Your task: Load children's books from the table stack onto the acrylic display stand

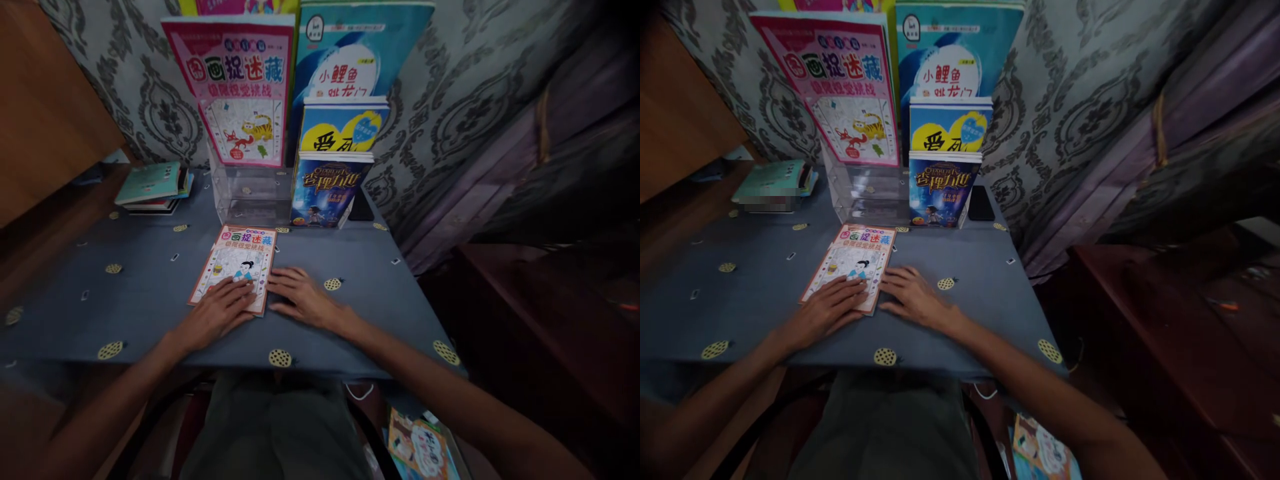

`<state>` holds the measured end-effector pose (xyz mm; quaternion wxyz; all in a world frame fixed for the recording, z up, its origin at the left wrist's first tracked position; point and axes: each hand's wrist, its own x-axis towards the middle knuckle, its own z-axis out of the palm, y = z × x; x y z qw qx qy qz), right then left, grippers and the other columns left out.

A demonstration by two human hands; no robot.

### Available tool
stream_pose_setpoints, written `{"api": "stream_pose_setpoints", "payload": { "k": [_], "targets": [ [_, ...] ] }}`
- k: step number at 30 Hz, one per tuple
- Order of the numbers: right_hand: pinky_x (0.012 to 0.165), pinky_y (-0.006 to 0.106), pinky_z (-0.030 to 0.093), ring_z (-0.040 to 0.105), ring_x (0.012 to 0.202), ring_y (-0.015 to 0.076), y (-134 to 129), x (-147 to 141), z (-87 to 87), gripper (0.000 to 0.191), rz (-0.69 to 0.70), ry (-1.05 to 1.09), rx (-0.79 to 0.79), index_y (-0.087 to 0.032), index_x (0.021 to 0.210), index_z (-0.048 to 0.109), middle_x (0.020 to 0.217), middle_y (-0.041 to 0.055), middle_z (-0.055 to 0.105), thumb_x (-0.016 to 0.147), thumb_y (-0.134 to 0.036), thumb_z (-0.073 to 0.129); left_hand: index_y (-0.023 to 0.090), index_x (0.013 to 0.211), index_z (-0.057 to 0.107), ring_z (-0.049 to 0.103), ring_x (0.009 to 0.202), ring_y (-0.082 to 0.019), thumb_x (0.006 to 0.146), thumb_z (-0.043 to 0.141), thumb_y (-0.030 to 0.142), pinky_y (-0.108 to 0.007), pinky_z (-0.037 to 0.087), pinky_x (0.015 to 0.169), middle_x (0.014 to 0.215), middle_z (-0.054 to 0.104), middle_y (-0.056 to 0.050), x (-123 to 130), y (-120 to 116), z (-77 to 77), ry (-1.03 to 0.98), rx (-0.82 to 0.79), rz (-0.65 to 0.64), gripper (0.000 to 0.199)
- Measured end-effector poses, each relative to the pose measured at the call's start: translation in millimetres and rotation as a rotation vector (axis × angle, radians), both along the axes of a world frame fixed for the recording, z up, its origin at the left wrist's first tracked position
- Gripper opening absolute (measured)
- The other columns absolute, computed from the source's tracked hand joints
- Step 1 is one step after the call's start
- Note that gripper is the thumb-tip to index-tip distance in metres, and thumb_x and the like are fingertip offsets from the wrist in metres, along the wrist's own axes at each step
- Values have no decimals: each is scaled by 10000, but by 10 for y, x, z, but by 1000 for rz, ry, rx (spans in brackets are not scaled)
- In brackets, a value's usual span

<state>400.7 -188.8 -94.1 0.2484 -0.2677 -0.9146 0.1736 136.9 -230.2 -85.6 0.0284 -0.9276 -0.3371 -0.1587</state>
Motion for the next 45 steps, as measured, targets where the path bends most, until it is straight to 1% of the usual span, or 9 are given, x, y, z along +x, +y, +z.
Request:
{"api": "stream_pose_setpoints", "payload": {
  "k": [2,4,8,15,20,25,33,39,45],
  "targets": [
    [1095,494,406,548,1302,245,-91,29,14,353,83,2,-2,-268,1295,646,1286,72,693,956,-365,640,201,1255,648,589,1293,-218,1007,509,366,-470,453,1124,1300,691,-88,3,1,9,-6,16,-10,329],
    [1052,473,448,575,1256,238,-118,27,18,316,120,0,10,-254,1276,658,1238,69,715,980,-348,601,186,1235,656,599,1280,-221,1007,510,355,-459,466,1110,1286,697,-94,7,2,11,-13,44,-18,319],
    [975,439,510,614,1150,237,-73,-33,7,267,145,6,44,-229,1191,703,1144,78,742,1002,-341,552,177,1231,661,594,1286,-229,997,532,342,-457,461,1113,1280,698,-111,10,-1,4,-35,46,-24,314],
    [940,377,536,629,1014,207,-5,-131,33,265,249,93,100,-176,1038,737,1015,85,743,1003,-346,537,176,1248,650,593,1288,-226,1008,507,352,-459,461,1111,1285,695,-112,5,-1,14,-29,34,-18,330],
    [948,368,528,639,1009,188,80,-156,13,202,298,100,-3,-206,969,745,980,55,731,982,-330,586,192,1244,651,606,1269,-220,1004,517,360,-464,463,1106,1274,702,-96,-1,8,-9,-45,50,-18,321],
    [901,352,542,657,955,178,148,-170,-52,167,348,188,-72,-172,970,743,945,70,726,951,-304,643,181,1251,643,620,1249,-231,995,538,349,-474,479,1088,1253,710,-106,-2,19,-31,-80,90,-41,324],
    [911,346,539,653,960,163,136,-165,1,158,349,157,-157,-179,980,742,942,62,722,970,-279,620,179,1249,636,626,1241,-228,1000,529,342,-480,504,1060,1237,716,-97,2,25,-28,-110,104,-48,316],
    [856,316,547,663,920,153,159,-156,-44,167,333,176,-257,-178,977,747,940,56,705,959,-305,641,173,1222,644,622,1244,-235,1001,529,340,-493,498,1064,1267,703,-99,-1,23,-20,-112,89,-47,300],
    [872,307,538,663,938,154,158,-154,-32,155,336,185,-321,-171,987,749,959,62,709,960,-280,643,196,1244,646,615,1253,-229,992,548,329,-489,482,1080,1277,700,-89,-11,28,-42,-117,68,-43,302]
  ]
}}
